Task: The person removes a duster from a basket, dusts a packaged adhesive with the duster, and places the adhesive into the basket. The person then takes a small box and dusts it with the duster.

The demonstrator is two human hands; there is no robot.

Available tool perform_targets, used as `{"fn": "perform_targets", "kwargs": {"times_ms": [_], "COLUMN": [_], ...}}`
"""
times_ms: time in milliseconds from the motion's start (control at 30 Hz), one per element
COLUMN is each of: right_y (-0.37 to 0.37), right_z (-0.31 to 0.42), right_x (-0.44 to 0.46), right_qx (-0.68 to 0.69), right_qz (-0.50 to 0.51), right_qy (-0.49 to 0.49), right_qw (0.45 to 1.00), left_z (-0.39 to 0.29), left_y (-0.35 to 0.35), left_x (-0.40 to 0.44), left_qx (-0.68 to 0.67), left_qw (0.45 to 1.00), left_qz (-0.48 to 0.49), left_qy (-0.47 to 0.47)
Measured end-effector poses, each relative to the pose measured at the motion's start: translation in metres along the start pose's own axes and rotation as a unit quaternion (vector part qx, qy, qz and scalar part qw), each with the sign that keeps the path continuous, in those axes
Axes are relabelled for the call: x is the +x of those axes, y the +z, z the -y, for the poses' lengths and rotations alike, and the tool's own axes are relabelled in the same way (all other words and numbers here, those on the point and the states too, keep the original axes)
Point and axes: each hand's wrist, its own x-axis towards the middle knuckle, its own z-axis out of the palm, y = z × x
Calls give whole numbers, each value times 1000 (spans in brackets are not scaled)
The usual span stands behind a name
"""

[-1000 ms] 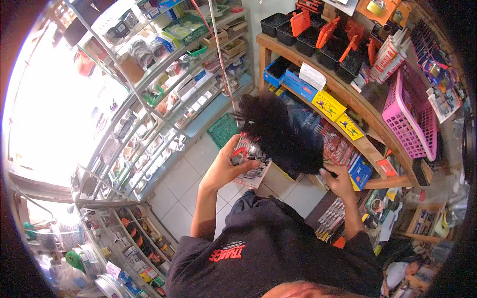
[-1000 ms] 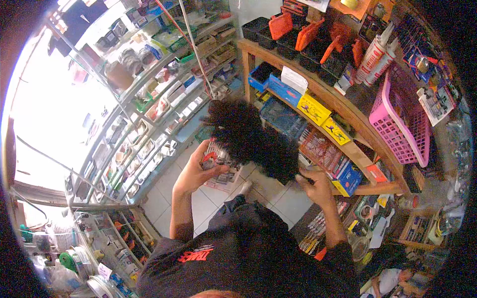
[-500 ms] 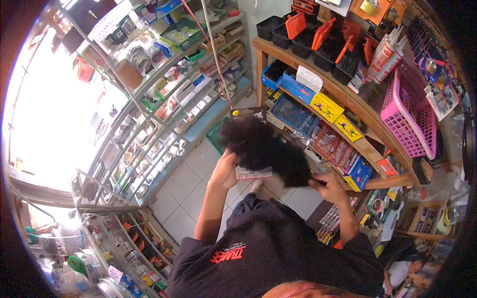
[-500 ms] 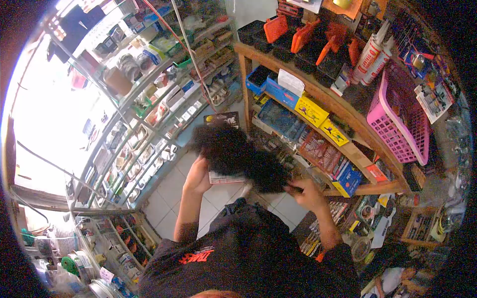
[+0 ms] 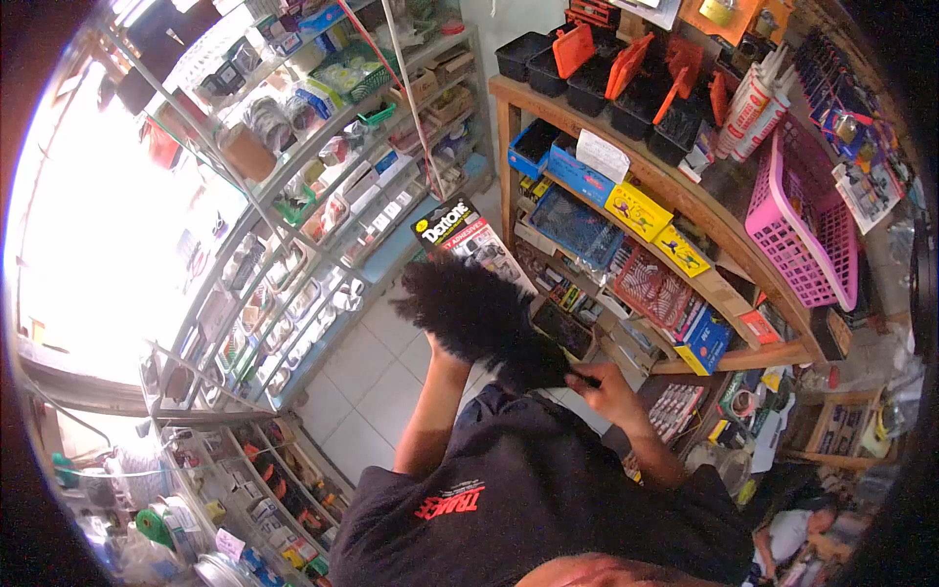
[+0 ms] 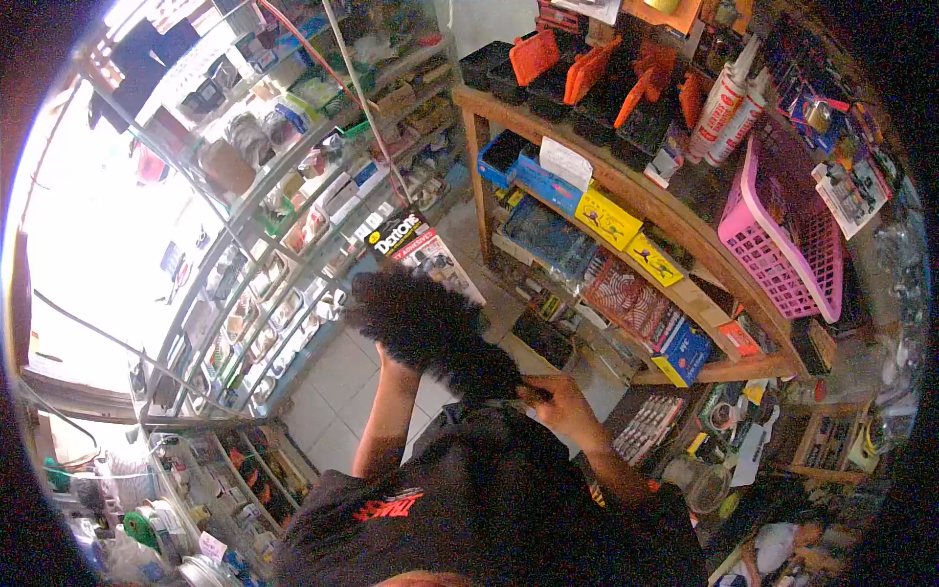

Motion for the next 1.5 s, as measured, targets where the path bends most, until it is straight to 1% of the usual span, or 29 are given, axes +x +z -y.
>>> {"fn": "perform_targets", "kwargs": {"times_ms": [33,100,133,233,267,333,367,433,500,533,633,667,700,767,833,867,933,967,1033,1067,1133,1167,1200,1233,1300,1333,1433,1467,1500], "right_y": [4,22,29,43,41,41,40,39,31,26,31,36,40,45,42,38,28,23,19,21,11,9,9,9,10,9,9,8,8], "right_z": [-2,-1,6,16,20,17,12,2,5,20,40,26,19,15,4,-1,8,12,16,20,39,41,40,38,30,29,35,37,37], "right_x": [4,12,18,28,27,16,8,3,6,12,23,24,22,12,3,-1,5,10,20,26,31,28,23,17,13,14,28,35,38], "right_qx": [4,10,9,101,82,131,152,149,129,166,246,174,187,173,182,193,169,159,226,256,296,322,345,367,372,364,384,396,377], "right_qz": [-36,-107,-76,-38,-32,6,27,40,31,3,-17,-10,11,-16,-17,-11,-36,-54,-73,-91,-79,-77,-71,-63,-59,-57,-75,-86,-76], "right_qy": [-23,-64,-31,32,36,86,112,115,144,123,108,111,132,100,102,114,99,92,97,103,87,118,149,181,176,168,165,166,157], "right_qw": [999,992,997,994,996,988,982,981,981,978,963,979,973,980,978,974,980,981,967,957,948,936,924,910,910,914,905,899,910], "left_z": [4,14,18,23,16,-10,-12,-12,6,12,23,27,23,6,-1,-1,5,13,28,29,21,17,10,5,-7,-10,9,14,10], "left_y": [0,7,9,-8,-12,17,11,-1,2,5,-20,-29,-24,3,33,23,5,3,26,45,37,34,56,58,57,56,33,27,30], "left_x": [1,-2,-3,-2,-1,-2,0,-1,-9,-12,-2,9,10,5,3,6,8,2,-4,-7,5,11,13,15,17,15,11,12,12], "left_qx": [-11,38,63,165,122,29,16,-8,118,181,-36,259,211,111,-38,-80,98,60,-19,-8,3,8,51,66,93,112,67,81,90], "left_qw": [1000,998,995,974,983,992,992,993,986,975,993,947,964,984,996,989,994,998,991,991,994,996,997,997,994,991,991,992,994], "left_qz": [-14,-45,-60,-30,-8,34,36,35,-41,-77,-111,-151,-106,-20,37,116,23,-8,-62,-86,-50,-33,-30,-13,18,8,3,14,11], "left_qy": [15,37,47,151,140,120,117,108,111,108,-8,112,120,139,76,42,35,-15,-119,-104,-95,-86,-42,-48,-58,-79,-117,-93,-69]}}
